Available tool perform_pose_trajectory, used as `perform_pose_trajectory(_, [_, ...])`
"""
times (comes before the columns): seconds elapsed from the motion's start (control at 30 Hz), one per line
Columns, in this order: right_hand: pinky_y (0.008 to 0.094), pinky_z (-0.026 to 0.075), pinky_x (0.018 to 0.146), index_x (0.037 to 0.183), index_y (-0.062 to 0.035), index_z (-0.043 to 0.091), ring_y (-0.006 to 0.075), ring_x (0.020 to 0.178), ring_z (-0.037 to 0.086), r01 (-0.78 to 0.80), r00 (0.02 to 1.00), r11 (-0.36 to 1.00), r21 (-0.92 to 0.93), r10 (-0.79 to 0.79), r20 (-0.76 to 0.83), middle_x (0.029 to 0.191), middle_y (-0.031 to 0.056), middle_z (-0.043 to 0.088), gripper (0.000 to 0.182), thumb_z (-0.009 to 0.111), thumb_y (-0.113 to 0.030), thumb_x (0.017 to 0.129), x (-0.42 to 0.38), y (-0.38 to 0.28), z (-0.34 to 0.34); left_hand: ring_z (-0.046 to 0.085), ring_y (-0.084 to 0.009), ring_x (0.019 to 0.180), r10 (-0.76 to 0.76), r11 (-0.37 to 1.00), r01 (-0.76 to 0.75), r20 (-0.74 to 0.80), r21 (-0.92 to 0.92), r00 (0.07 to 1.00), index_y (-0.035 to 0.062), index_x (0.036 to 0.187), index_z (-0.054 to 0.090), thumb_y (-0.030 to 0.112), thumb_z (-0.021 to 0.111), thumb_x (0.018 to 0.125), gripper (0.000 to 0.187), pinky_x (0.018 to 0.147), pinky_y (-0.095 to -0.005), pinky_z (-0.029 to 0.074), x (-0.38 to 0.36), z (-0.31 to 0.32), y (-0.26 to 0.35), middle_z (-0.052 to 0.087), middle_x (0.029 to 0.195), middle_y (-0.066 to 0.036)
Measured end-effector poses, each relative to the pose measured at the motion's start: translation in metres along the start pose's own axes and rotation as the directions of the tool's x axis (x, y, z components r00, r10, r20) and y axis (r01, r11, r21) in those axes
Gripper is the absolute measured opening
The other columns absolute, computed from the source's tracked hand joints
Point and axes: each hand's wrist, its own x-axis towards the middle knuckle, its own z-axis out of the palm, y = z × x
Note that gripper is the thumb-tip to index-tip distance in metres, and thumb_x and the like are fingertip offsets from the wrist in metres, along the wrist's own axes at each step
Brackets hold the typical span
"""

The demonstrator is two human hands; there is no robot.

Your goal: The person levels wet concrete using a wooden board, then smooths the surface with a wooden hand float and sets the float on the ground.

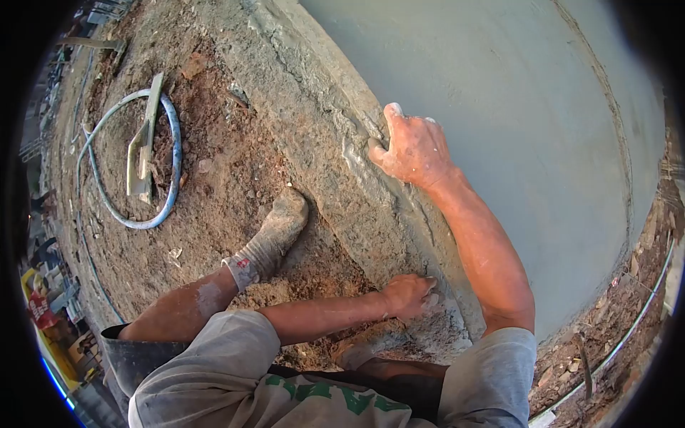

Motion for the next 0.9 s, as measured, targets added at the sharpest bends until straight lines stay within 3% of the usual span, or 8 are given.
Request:
perform_pose_trajectory(0.17, [0.0445,0.051,0.053,0.099,0.0024,0.054,0.0362,0.057,0.063,0.115,0.985,0.993,0.018,-0.112,-0.129,0.060,0.0170,0.061,0.043,0.072,-0.024,0.071,-0.037,-0.010,0.017,0.064,-0.0403,0.089,-0.023,0.995,0.028,-0.047,0.097,0.999,0.0026,0.112,0.056,0.032,0.057,0.083,0.041,0.081,-0.0509,0.048,-0.005,0.002,-0.018,0.067,0.090,-0.022])
perform_pose_trajectory(0.3, [0.0449,0.051,0.052,0.099,0.0018,0.054,0.0365,0.056,0.063,0.196,0.965,0.979,0.061,-0.182,-0.187,0.061,0.0176,0.061,0.044,0.073,-0.024,0.069,-0.047,-0.030,0.034,0.064,-0.0399,0.090,-0.094,0.977,0.095,-0.015,0.188,0.995,0.0041,0.104,0.064,0.036,0.057,0.083,0.038,0.083,-0.0496,0.049,-0.007,-0.002,-0.024,0.067,0.091,-0.021])
perform_pose_trajectory(0.4, [0.0459,0.051,0.052,0.099,0.0012,0.054,0.0366,0.057,0.063,0.218,0.961,0.974,0.067,-0.202,-0.187,0.061,0.0178,0.061,0.044,0.073,-0.025,0.070,-0.039,-0.038,0.040,0.064,-0.0393,0.090,0.051,0.981,-0.039,-0.059,0.188,0.997,0.0061,0.101,0.066,0.036,0.058,0.082,0.036,0.083,-0.0489,0.049,-0.005,0.006,-0.040,0.067,0.093,-0.020])
perform_pose_trajectory(0.5, [0.0462,0.052,0.054,0.099,0.0012,0.054,0.0368,0.057,0.063,0.216,0.970,0.975,0.057,-0.207,-0.130,0.060,0.0177,0.061,0.044,0.073,-0.026,0.070,-0.034,-0.047,0.035,0.064,-0.0388,0.091,0.001,0.977,0.003,-0.021,0.212,1.000,0.0069,0.102,0.066,0.036,0.057,0.083,0.035,0.085,-0.0487,0.049,-0.010,-0.001,-0.033,0.068,0.094,-0.019])
perform_pose_trajectory(0.63, [0.0463,0.052,0.056,0.103,0.0029,0.056,0.0376,0.059,0.064,0.188,0.982,0.979,0.081,-0.185,-0.050,0.066,0.0191,0.063,0.048,0.074,-0.028,0.070,-0.025,-0.052,0.040,0.063,-0.0382,0.096,-0.075,0.982,0.049,0.141,0.180,0.987,0.0064,0.104,0.065,0.034,0.057,0.083,0.035,0.086,-0.0482,0.048,-0.026,-0.019,-0.007,0.067,0.094,-0.021])
perform_pose_trajectory(0.73, [0.0473,0.052,0.058,0.103,0.0027,0.054,0.0386,0.060,0.064,0.136,0.988,0.986,0.092,-0.141,0.055,0.066,0.0208,0.064,0.048,0.071,-0.029,0.072,-0.021,-0.067,0.039,0.064,-0.0378,0.096,-0.062,0.973,0.027,0.149,0.231,0.987,0.0070,0.106,0.064,0.036,0.057,0.084,0.037,0.086,-0.0482,0.048,-0.036,-0.022,-0.003,0.067,0.096,-0.021])
perform_pose_trajectory(0.83, [0.0493,0.053,0.064,0.105,0.0027,0.052,0.0393,0.063,0.066,0.062,0.970,0.995,0.071,-0.077,0.230,0.067,0.0233,0.064,0.048,0.068,-0.031,0.075,-0.013,-0.088,0.029,0.064,-0.0363,0.096,-0.063,0.987,0.057,0.037,0.147,0.997,0.0077,0.108,0.063,0.039,0.057,0.085,0.039,0.086,-0.0481,0.048,-0.052,-0.031,-0.012,0.067,0.098,-0.019])
perform_pose_trajectory(0.9, [0.0504,0.052,0.067,0.108,0.0034,0.051,0.0406,0.066,0.066,0.049,0.955,0.998,0.047,-0.061,0.289,0.070,0.0246,0.065,0.051,0.067,-0.032,0.076,0.000,-0.106,0.020,0.064,-0.0354,0.096,-0.170,0.984,0.167,0.045,0.056,0.984,0.0079,0.107,0.063,0.040,0.057,0.085,0.039,0.086,-0.0481,0.048,-0.072,-0.064,-0.003,0.068,0.098,-0.017])
